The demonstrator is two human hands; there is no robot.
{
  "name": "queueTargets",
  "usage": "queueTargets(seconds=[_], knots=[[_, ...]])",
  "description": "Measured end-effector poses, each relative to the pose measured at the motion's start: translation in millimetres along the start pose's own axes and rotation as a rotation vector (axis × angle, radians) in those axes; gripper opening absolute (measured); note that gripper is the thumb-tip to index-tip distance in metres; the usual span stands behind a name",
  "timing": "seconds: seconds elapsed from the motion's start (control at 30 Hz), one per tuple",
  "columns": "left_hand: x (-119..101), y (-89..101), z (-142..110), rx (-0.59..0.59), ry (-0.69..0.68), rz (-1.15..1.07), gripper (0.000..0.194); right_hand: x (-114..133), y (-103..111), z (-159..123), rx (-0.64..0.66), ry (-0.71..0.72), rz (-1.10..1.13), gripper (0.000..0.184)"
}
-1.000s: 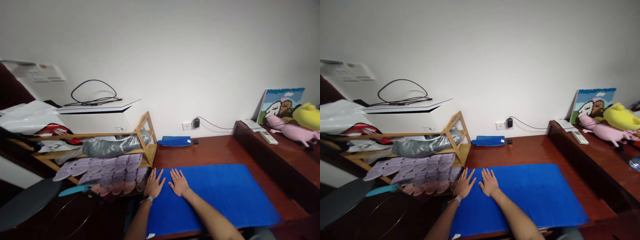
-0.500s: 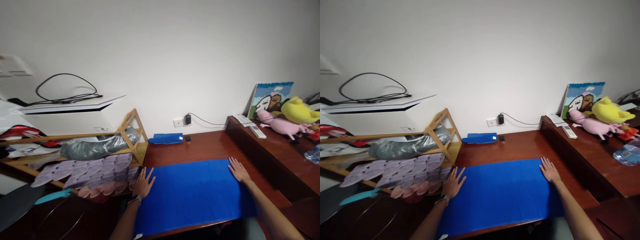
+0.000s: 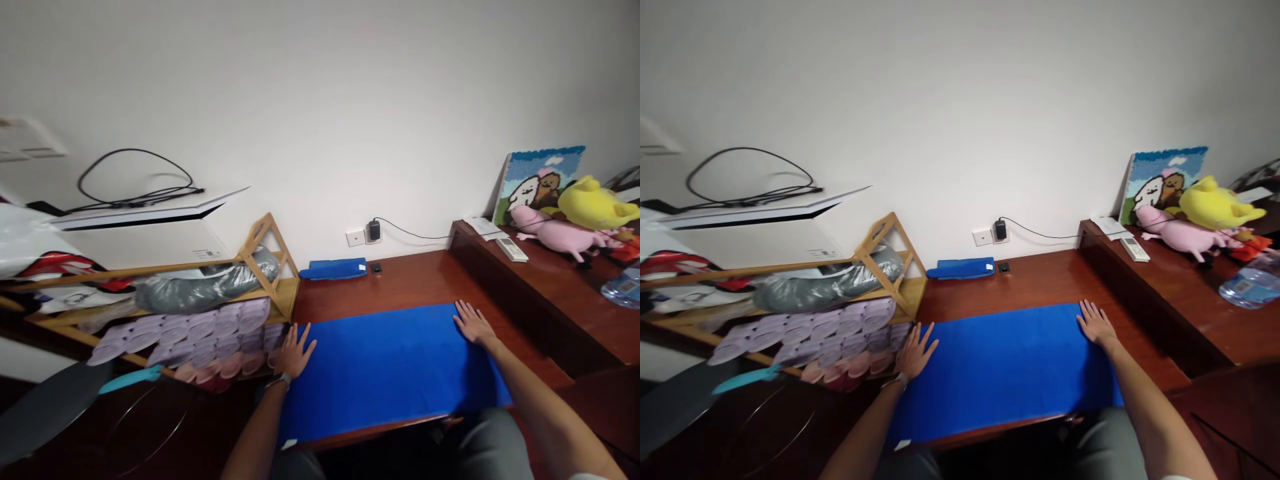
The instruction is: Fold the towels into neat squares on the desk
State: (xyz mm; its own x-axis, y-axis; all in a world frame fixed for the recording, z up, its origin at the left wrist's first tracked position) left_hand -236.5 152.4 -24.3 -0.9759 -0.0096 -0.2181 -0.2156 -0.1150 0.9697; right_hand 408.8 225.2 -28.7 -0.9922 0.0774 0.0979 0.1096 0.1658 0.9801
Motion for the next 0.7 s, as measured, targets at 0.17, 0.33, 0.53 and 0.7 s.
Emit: queueTargets(seconds=[0.17, 0.33, 0.53, 0.7], knots=[[3.1, 32.4, -6.5, -0.019, 0.043, -0.148, 0.060, 86.2, 3.9, -40.9, -0.200, 0.104, 0.052, 0.072], [0.7, 40.9, -62.6, -0.164, -0.131, -0.074, 0.053, 250.1, -13.8, -127.4, -0.247, 0.411, 0.218, 0.068], [-14.4, 6.7, -128.1, -0.105, -0.252, 0.101, 0.055, 411.5, -32.3, -208.5, -0.122, 0.706, 0.344, 0.065], [-14.1, 1.8, -129.6, -0.075, -0.234, 0.122, 0.056, 413.3, -48.4, -210.9, -0.008, 0.667, 0.350, 0.071]])
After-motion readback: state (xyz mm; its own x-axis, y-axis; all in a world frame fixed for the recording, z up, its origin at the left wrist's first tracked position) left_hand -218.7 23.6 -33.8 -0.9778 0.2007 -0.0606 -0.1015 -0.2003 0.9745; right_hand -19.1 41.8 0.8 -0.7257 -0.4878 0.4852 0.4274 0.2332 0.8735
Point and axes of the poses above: each hand's wrist, its own z-axis towards the middle knuckle, its own y-axis out of the back of the hand, x = y × z, the point moved 1 cm from there along z, towards the middle knuckle, and after that the axes turned 1 degree about x, right-handed, at the moved point
